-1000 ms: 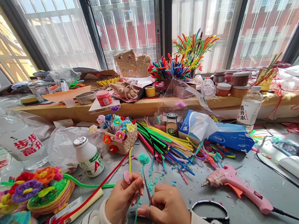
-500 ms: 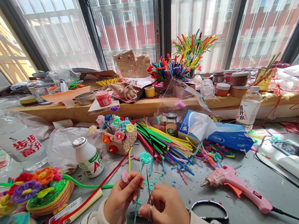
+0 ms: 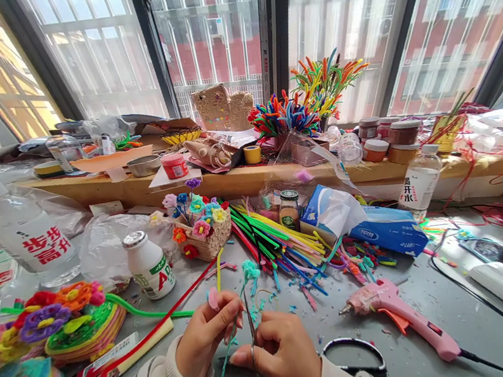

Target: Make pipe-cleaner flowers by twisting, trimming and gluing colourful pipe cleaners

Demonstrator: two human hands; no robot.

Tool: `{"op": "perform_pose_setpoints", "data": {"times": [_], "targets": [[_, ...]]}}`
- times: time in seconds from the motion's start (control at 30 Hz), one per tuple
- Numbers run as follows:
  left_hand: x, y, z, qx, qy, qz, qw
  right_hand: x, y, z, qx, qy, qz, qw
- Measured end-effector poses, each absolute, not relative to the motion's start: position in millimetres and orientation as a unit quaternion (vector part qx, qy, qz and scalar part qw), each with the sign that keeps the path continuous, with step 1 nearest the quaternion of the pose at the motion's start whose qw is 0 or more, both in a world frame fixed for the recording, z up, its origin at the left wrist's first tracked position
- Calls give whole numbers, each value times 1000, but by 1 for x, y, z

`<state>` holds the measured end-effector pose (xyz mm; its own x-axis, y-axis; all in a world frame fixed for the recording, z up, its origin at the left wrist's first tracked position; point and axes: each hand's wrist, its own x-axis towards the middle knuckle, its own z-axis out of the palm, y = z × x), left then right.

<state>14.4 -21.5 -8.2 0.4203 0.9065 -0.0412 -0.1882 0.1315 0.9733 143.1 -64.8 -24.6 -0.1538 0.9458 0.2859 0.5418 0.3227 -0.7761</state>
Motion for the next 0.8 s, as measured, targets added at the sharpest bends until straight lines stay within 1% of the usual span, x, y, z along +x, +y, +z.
{"op": "perform_pose_setpoints", "data": {"times": [0.17,0.4,0.67,0.8], "targets": [[14,-23,-7,516,355,408,664,143,-65,-24,-524,-721,233,389],[14,-24,-6,524,349,402,665,140,-68,-20,-509,-732,257,374],[14,-23,-9,528,340,396,669,140,-69,-20,-512,-736,246,368],[13,-23,-7,525,344,405,665,143,-66,-23,-525,-724,238,380]]}}
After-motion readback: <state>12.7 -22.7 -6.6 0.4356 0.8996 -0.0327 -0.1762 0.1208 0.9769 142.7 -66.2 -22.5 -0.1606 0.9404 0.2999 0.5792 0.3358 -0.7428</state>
